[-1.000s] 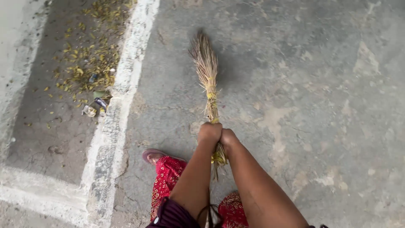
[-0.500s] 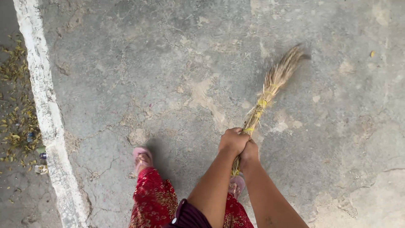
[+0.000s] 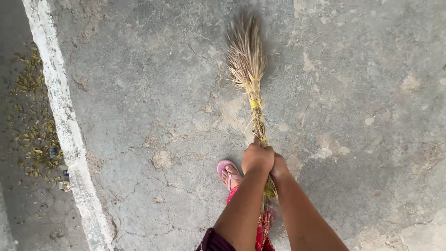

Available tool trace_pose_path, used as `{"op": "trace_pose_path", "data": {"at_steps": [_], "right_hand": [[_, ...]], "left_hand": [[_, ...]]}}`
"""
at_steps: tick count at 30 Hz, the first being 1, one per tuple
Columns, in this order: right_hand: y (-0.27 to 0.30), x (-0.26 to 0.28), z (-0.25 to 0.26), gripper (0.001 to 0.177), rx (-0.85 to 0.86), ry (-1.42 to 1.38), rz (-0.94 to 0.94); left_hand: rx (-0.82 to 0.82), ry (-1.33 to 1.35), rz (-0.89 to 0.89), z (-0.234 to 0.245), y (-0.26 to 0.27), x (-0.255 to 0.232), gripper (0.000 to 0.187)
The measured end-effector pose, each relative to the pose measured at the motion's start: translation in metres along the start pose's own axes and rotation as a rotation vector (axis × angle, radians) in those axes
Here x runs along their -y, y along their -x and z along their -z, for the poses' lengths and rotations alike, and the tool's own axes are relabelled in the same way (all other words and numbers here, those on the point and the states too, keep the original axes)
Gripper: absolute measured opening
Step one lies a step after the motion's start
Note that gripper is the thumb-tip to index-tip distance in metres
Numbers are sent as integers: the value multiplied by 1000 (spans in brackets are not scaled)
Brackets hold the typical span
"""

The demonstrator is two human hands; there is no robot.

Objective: Sweeping an outdoor concrete floor with a traditional twig broom and briefly fixing a metal gate.

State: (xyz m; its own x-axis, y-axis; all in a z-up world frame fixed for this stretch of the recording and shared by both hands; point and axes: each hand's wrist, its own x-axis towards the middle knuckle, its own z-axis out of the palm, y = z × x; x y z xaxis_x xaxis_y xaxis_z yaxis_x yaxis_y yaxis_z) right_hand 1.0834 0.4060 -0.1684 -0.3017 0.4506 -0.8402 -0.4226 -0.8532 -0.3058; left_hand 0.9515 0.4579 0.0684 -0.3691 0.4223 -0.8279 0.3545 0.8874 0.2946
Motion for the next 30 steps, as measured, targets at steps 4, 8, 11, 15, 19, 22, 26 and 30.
{"op": "trace_pose_path", "data": {"at_steps": [4,8,11,15,19,22,26,30], "right_hand": [[48,53,-135,37,-195,100,46],[78,106,-240,29,-205,15,106],[72,125,-257,25,-7,30,71],[33,131,-236,26,168,210,13],[-21,128,-156,27,185,355,-15],[-13,131,-76,35,-52,263,-16],[81,187,-70,40,44,-227,44],[126,223,-43,40,-19,-280,40]], "left_hand": [[18,-22,-96,44,-41,-19,58],[47,37,-126,99,-55,-52,59],[-120,103,-96,123,-39,-67,60],[-288,185,-4,121,-25,-80,63],[-272,128,86,78,-36,-98,56],[-126,12,80,25,-25,-124,53],[82,-201,-108,-31,-4,-171,51],[150,-173,-165,-73,27,-188,54]]}}
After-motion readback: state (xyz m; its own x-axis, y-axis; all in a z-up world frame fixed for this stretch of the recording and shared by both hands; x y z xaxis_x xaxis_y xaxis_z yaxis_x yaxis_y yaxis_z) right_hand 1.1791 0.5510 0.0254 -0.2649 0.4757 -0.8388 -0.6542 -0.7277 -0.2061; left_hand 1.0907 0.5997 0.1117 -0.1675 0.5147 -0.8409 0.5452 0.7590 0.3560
